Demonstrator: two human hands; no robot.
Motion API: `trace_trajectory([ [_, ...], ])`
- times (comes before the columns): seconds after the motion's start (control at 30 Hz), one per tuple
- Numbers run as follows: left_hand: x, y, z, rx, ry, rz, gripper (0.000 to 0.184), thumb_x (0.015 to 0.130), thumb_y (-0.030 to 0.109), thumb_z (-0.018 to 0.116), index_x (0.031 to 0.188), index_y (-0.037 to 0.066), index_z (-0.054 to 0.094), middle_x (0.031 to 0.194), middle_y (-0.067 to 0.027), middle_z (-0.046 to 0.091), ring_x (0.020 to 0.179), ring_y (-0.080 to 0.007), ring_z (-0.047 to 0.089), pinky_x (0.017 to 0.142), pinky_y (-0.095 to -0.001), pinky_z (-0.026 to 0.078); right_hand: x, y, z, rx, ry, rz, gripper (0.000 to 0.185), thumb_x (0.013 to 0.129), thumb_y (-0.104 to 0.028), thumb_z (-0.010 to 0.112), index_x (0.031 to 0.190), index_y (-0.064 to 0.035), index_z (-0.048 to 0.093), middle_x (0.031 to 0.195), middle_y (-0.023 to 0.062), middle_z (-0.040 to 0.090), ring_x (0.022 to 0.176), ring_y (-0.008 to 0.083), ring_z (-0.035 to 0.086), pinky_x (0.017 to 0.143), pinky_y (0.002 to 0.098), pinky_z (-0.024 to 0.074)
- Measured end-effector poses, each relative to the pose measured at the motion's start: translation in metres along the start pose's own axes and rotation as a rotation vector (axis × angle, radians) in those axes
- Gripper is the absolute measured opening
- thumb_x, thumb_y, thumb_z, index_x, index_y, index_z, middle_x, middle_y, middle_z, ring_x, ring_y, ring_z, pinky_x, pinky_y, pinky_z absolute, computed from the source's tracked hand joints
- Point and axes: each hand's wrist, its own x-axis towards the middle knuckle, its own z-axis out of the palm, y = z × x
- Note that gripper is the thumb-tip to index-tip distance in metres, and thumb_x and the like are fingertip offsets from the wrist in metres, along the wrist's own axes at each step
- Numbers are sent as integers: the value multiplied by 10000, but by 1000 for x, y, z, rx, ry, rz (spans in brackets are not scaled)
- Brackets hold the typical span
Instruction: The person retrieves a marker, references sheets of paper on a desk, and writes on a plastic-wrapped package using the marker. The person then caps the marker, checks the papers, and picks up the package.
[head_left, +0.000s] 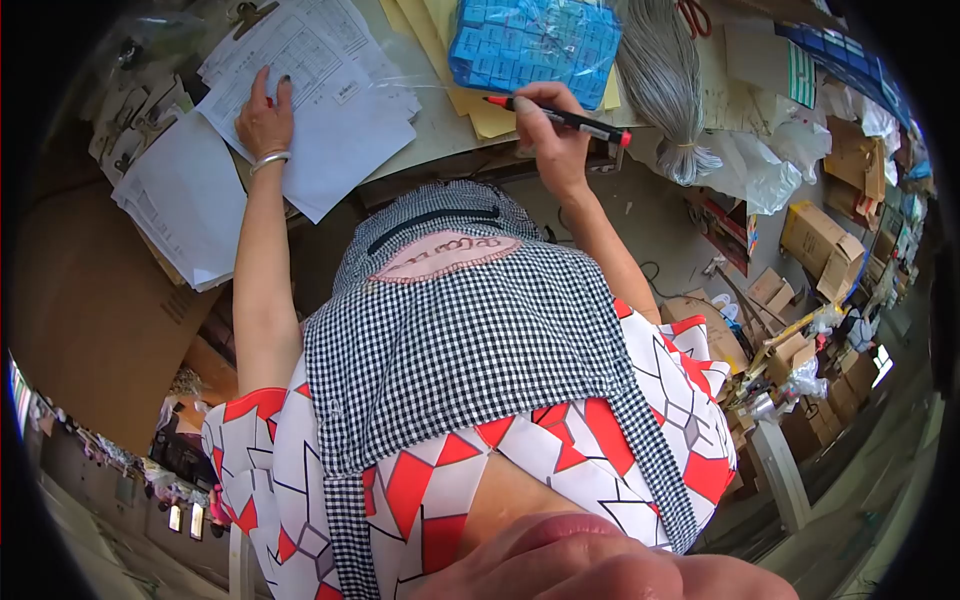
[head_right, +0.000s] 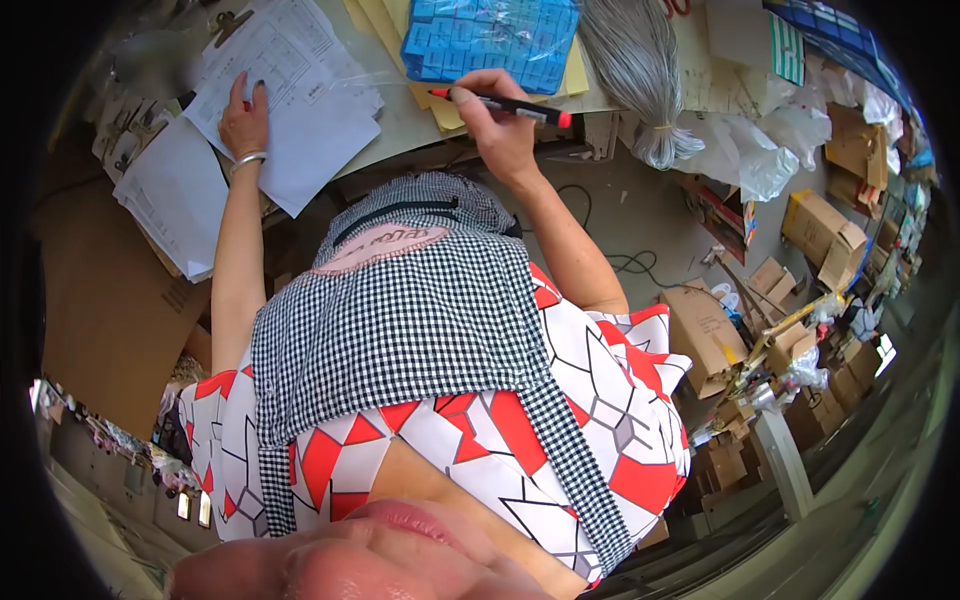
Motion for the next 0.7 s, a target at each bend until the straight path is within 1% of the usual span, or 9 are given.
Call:
trace_trajectory([
  [0.03,-3,-4,-3,-97,-83,-35,426,835,380,579,1208,176,555,761,-103,654,712,-264,615,670,-393,442,-5,-4,-3,94,29,72,106,825,-86,631,887,-24,572,641,-3,535,519,50,454,467,191,359],
  [0.07,-6,-3,-11,-194,-94,-73,464,832,306,578,1261,150,497,741,-87,628,709,-256,598,697,-396,436,-6,-7,-5,193,28,88,109,841,-99,609,889,-31,539,591,-14,489,474,33,393,423,185,293],
  [0.1,-12,4,-25,-185,-87,-79,464,832,306,578,1261,150,497,741,-87,628,709,-256,598,697,-396,436,-9,-7,-8,225,8,85,110,846,-104,601,892,-30,534,587,-12,489,472,37,396,421,186,295],
  [0.17,-29,27,-57,-72,30,132,506,812,234,587,1289,127,458,702,-63,577,673,-249,570,694,-406,439,-17,-10,-13,191,-49,70,130,875,-141,561,929,-25,538,593,-2,494,489,45,414,444,194,316],
  [0.2,-38,46,-71,-92,85,257,549,782,159,605,1301,116,433,681,-46,532,618,-229,533,652,-387,450,-23,-17,-9,199,-60,71,130,875,-141,561,929,-25,538,593,-2,494,489,45,414,444,194,316],
  [0.33,-98,139,-123,-792,-326,156,592,762,75,609,1319,112,414,661,-30,489,581,-155,492,578,-281,431,-49,-47,10,332,-191,116,210,912,-197,493,987,-10,551,612,7,500,534,51,433,504,205,341],
  [0.4,-120,169,-145,-894,-472,217,606,795,18,589,1355,95,370,658,2,404,590,-71,406,585,-209,376,-59,-51,12,251,-299,68,199,910,-191,498,956,-7,557,613,-4,494,526,47,427,492,200,327],
  [0.47,-134,186,-156,-974,-562,173,635,787,9,586,1368,108,351,654,2,381,585,-77,386,578,-207,357,-68,-58,15,245,-301,79,178,905,-180,512,914,-8,558,613,-16,485,518,37,414,473,192,305],
  [0.7,-170,210,-165,-993,-564,192,700,768,2,614,1387,111,304,653,-5,410,579,-93,406,560,-231,372,-92,-56,2,247,-328,50,136,889,-153,550,867,-19,539,633,-28,481,525,24,398,463,178,300],
])
